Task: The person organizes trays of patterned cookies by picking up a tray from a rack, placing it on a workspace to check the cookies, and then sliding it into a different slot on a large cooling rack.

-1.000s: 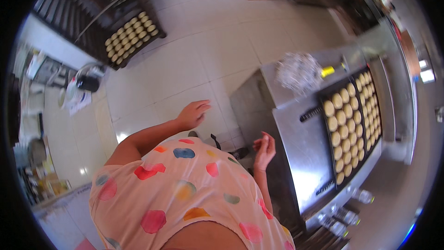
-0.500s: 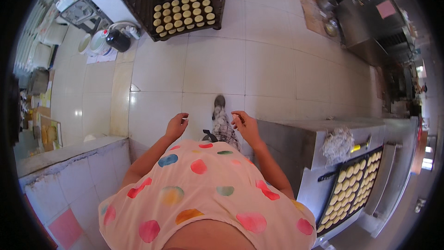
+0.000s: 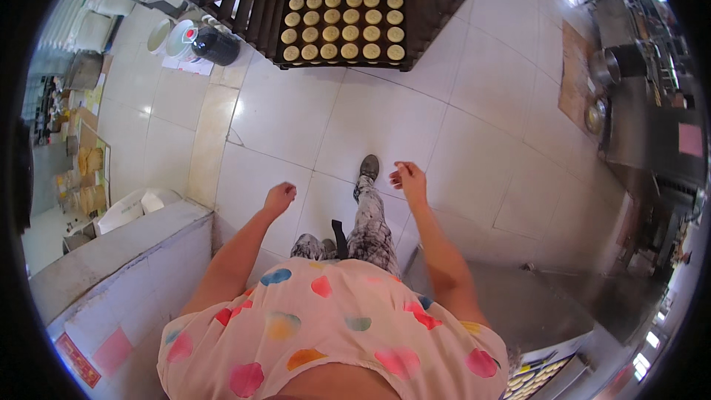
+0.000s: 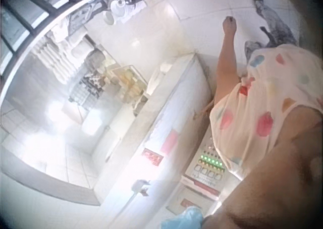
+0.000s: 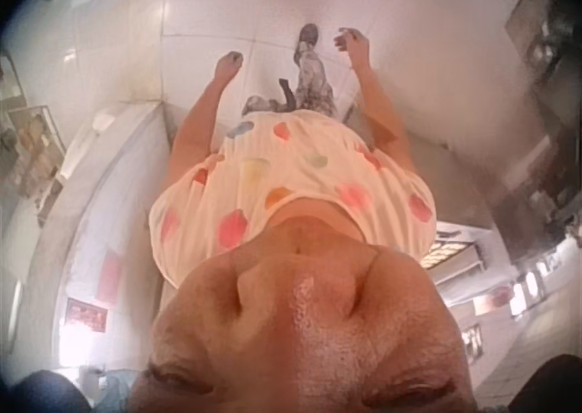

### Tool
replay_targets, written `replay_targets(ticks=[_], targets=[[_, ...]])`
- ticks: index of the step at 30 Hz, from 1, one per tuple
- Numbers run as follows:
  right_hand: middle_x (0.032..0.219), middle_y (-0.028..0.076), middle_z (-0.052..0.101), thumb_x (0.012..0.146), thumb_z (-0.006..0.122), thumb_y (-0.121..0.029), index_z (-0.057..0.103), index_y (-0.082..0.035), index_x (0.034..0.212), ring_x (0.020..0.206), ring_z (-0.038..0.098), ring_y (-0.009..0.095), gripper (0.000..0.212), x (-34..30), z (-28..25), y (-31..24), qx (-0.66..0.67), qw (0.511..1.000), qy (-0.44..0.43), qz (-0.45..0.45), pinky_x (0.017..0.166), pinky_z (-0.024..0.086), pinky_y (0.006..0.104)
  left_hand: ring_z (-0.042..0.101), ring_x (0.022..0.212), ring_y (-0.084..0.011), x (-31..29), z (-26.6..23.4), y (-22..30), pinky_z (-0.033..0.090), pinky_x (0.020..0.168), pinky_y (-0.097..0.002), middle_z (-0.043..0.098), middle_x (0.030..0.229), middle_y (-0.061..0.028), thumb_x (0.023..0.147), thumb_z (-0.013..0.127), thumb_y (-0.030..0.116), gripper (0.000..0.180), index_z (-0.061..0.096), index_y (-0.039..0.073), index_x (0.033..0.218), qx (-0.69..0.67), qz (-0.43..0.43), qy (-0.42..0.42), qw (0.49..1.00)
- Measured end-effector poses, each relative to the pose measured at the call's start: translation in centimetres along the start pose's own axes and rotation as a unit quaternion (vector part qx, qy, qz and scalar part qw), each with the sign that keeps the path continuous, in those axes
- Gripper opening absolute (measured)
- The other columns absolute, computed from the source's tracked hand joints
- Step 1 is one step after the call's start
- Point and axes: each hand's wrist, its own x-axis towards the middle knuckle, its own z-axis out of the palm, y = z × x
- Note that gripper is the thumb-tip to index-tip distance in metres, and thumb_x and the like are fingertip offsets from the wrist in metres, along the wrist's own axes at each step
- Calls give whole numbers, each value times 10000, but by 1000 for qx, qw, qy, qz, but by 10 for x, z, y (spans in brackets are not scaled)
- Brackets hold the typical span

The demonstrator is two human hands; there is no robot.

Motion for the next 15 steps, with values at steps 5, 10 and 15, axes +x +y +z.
replay_targets(ticks=[5,10,15], targets=[[796,98,654,916,513,-219,589,-16,1069,649,619,153,266,135,-2,-34,-37,999,-2,38,573,509,261,645,783,-237,136,-26,40,501,701,-333,666,844,-122,880,524,251,268,618,22,984,-83,21,45,995],[940,141,637,905,509,-192,555,8,1112,761,628,195,291,251,20,-31,150,983,80,74,655,528,288,643,872,-215,247,-47,56,509,767,-312,641,981,-113,904,528,219,295,562,1,1099,-392,-94,8,915],[1042,185,590,879,539,-159,513,21,1133,927,601,278,312,335,55,-8,284,954,67,75,784,535,346,599,987,-268,341,-57,14,498,843,-358,590,1084,-145,877,561,227,379,500,-12,1165,-532,-187,18,826]])
